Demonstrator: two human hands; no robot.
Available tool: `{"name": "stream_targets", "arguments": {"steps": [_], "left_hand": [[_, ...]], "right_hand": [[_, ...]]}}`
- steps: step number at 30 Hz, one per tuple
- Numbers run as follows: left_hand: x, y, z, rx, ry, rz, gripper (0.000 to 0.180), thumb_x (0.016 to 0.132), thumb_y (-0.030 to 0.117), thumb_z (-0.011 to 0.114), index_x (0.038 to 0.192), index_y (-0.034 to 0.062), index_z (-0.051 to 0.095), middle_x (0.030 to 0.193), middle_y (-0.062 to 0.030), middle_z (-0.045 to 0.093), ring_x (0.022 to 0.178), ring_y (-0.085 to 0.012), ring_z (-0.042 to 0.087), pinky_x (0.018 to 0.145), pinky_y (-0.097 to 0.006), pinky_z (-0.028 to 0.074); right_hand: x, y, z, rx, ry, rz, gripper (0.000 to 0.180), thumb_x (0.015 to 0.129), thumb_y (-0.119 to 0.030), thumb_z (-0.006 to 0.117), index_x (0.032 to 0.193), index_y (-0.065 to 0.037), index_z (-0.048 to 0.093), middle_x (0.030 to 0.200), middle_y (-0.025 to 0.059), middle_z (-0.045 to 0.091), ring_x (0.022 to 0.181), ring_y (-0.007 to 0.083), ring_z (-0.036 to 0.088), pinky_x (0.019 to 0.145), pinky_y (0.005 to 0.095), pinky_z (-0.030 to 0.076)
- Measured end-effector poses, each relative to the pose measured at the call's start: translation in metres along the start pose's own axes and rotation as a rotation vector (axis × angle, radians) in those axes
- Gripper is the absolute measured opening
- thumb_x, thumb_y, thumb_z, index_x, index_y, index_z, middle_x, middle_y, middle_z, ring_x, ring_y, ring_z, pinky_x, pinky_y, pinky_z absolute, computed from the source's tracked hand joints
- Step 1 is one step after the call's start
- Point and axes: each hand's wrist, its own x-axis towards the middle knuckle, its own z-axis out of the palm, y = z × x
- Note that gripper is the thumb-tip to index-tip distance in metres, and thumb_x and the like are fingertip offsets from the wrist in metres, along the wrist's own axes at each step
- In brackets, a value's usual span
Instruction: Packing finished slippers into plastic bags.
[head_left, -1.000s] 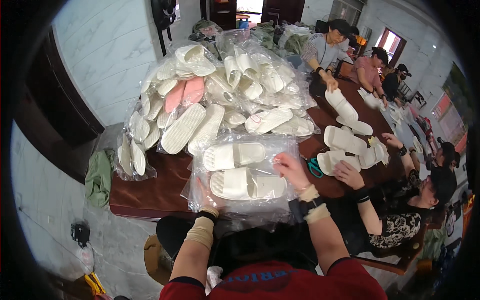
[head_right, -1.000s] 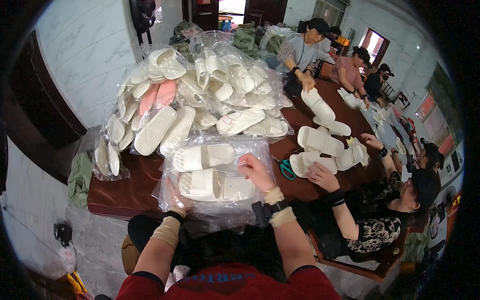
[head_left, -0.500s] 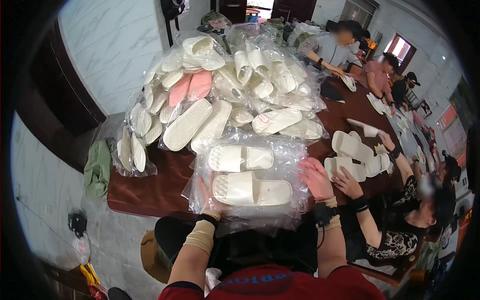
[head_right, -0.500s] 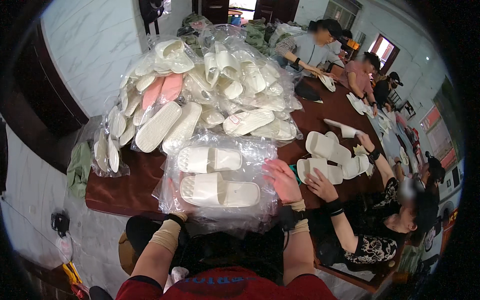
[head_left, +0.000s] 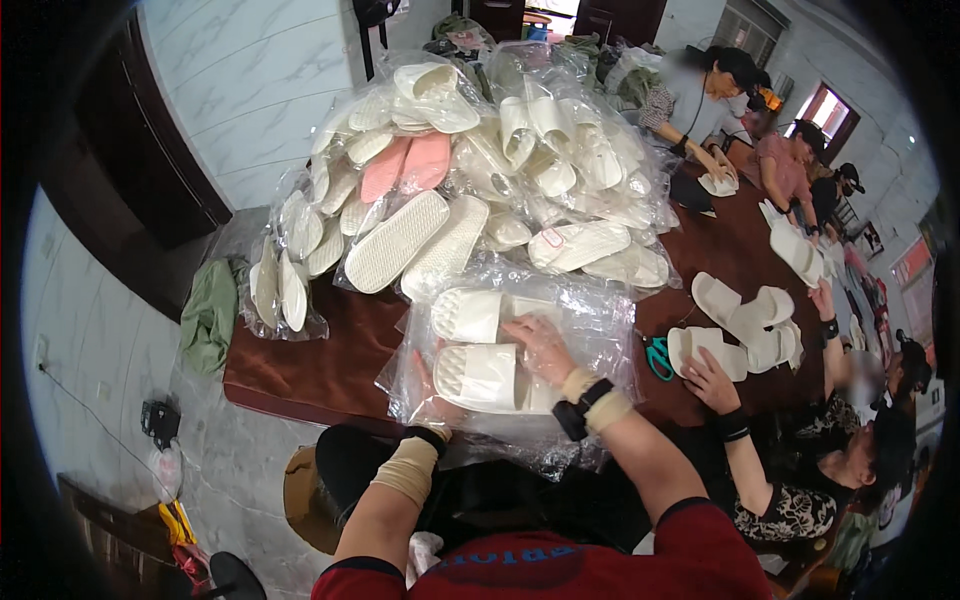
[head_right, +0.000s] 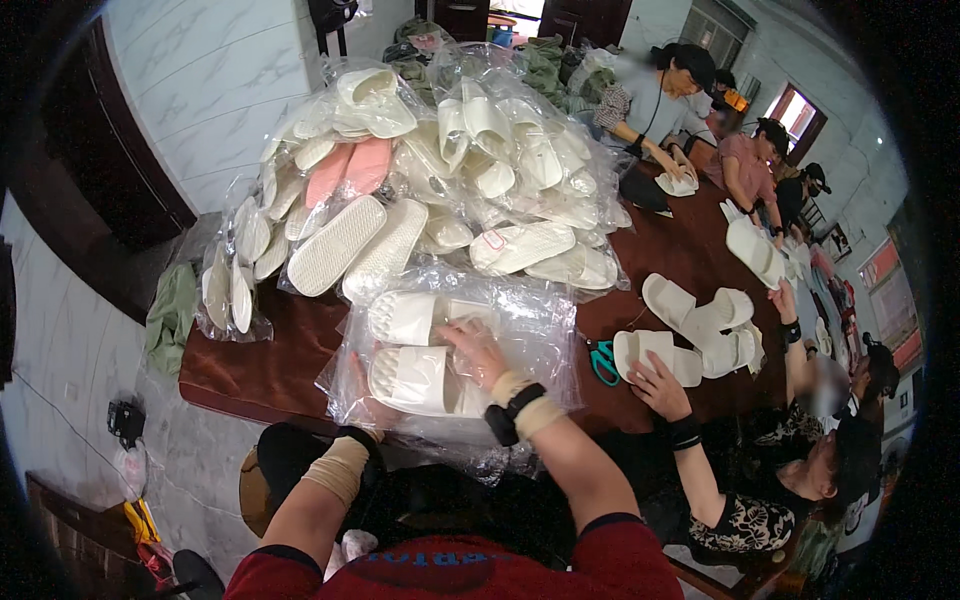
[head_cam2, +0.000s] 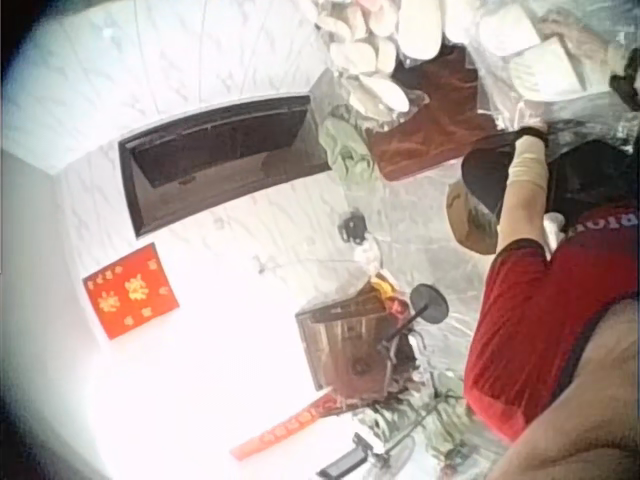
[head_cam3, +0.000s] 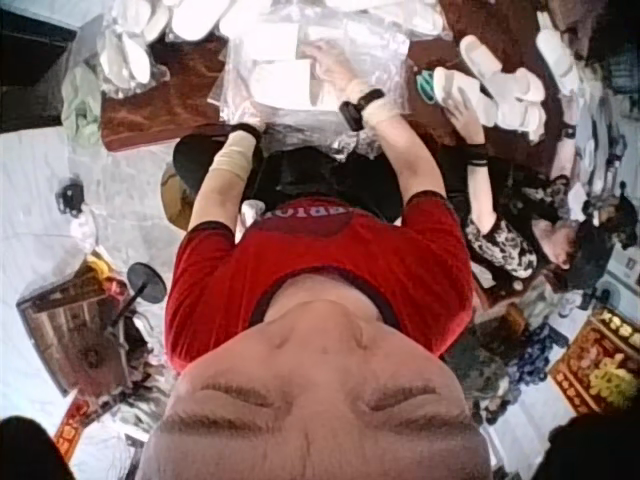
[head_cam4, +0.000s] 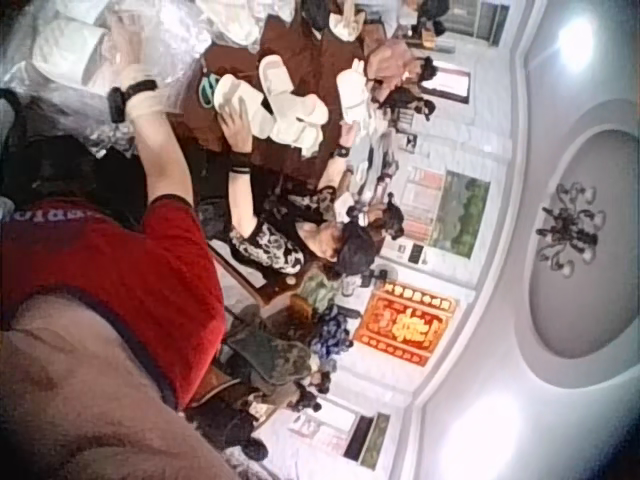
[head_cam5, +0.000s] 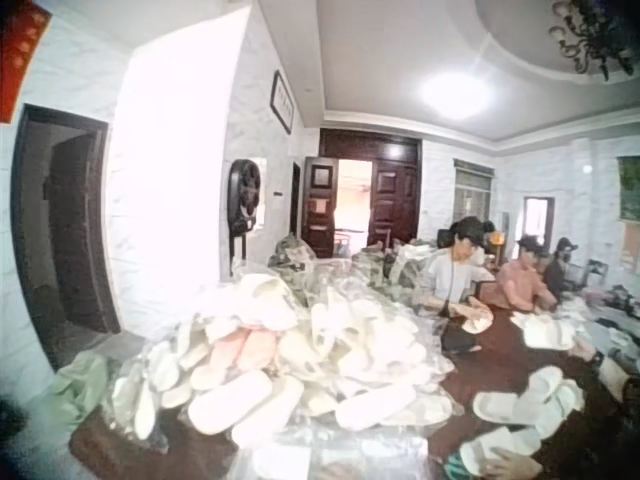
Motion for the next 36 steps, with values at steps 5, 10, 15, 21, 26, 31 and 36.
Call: {"name": "stream_targets", "arguments": {"steps": [5, 10, 15, 21, 26, 31, 36], "left_hand": [[-0.004, 0.006, -0.004, 0.018, -0.023, 0.033, 0.079, 0.094, 0.05, 0.053, 0.162, 0.0146, 0.034, 0.174, -0.0061, 0.017, 0.161, -0.0388, 0.006, 0.118, -0.078, -0.004], [-0.012, 0.004, -0.02, 0.071, -0.135, -0.024, 0.078, 0.094, 0.046, 0.055, 0.162, 0.0128, 0.035, 0.175, -0.0071, 0.014, 0.161, -0.0398, 0.005, 0.117, -0.078, -0.003], [0.003, -0.011, -0.004, -0.053, 0.018, 0.072, 0.082, 0.092, 0.04, 0.06, 0.162, 0.0087, 0.033, 0.174, -0.0132, 0.017, 0.162, -0.0371, 0.006, 0.121, -0.073, 0.001], [-0.034, -0.035, -0.073, 0.144, 0.057, 0.129, 0.072, 0.087, 0.037, 0.072, 0.152, 0.0157, 0.051, 0.167, -0.0109, 0.033, 0.158, -0.0368, 0.021, 0.119, -0.074, 0.009], [-0.032, -0.064, -0.105, -0.007, 0.174, -0.085, 0.052, 0.092, 0.024, 0.072, 0.142, 0.019, 0.061, 0.149, -0.0102, 0.055, 0.147, -0.0364, 0.041, 0.113, -0.077, 0.022], [0.01, -0.008, -0.074, -0.28, 0.024, 0.061, 0.053, 0.106, 0.039, 0.053, 0.155, 0.0197, 0.046, 0.162, -0.004, 0.044, 0.154, -0.0326, 0.032, 0.118, -0.073, 0.016], [-0.023, -0.022, -0.025, 0.018, -0.052, -0.037, 0.067, 0.105, 0.052, 0.047, 0.164, 0.0233, 0.032, 0.171, -0.0013, 0.028, 0.159, -0.0304, 0.018, 0.122, -0.071, 0.009]], "right_hand": [[0.004, -0.004, 0.026, 0.223, 0.172, 0.031, 0.037, 0.089, -0.012, 0.066, 0.126, -0.012, 0.07, 0.131, 0.0165, 0.065, 0.125, 0.0366, 0.057, 0.112, 0.0425, 0.042], [-0.021, -0.018, -0.01, 0.216, 0.265, -0.015, 0.031, 0.086, -0.014, 0.066, 0.116, -0.009, 0.073, 0.115, 0.0149, 0.069, 0.105, 0.0335, 0.066, 0.093, 0.0398, 0.051], [-0.054, 0.032, 0.025, 1.262, 0.289, 0.476, 0.02, 0.097, -0.011, 0.062, 0.111, -0.002, 0.073, 0.105, 0.0058, 0.068, 0.097, 0.0218, 0.066, 0.091, 0.0326, 0.05], [-0.042, -0.004, 0.013, 1.316, 0.233, 0.574, 0.018, 0.095, -0.013, 0.065, 0.105, -0.001, 0.074, 0.114, 0.0099, 0.067, 0.108, 0.0231, 0.064, 0.093, 0.0334, 0.05], [-0.043, 0.033, 0.049, 1.028, 0.288, 0.354, 0.019, 0.09, -0.012, 0.066, 0.106, -0.006, 0.075, 0.11, 0.0109, 0.068, 0.11, 0.0271, 0.064, 0.094, 0.0364, 0.051], [-0.053, 0.049, 0.047, 0.632, 0.296, 0.168, 0.024, 0.087, -0.01, 0.064, 0.107, -0.01, 0.076, 0.112, 0.0132, 0.07, 0.108, 0.0323, 0.066, 0.093, 0.0382, 0.052], [-0.062, -0.014, -0.003, -0.019, 0.154, 0.083, 0.022, 0.091, -0.013, 0.06, 0.107, -0.01, 0.076, 0.113, 0.0137, 0.072, 0.104, 0.0334, 0.069, 0.09, 0.0393, 0.054]]}}
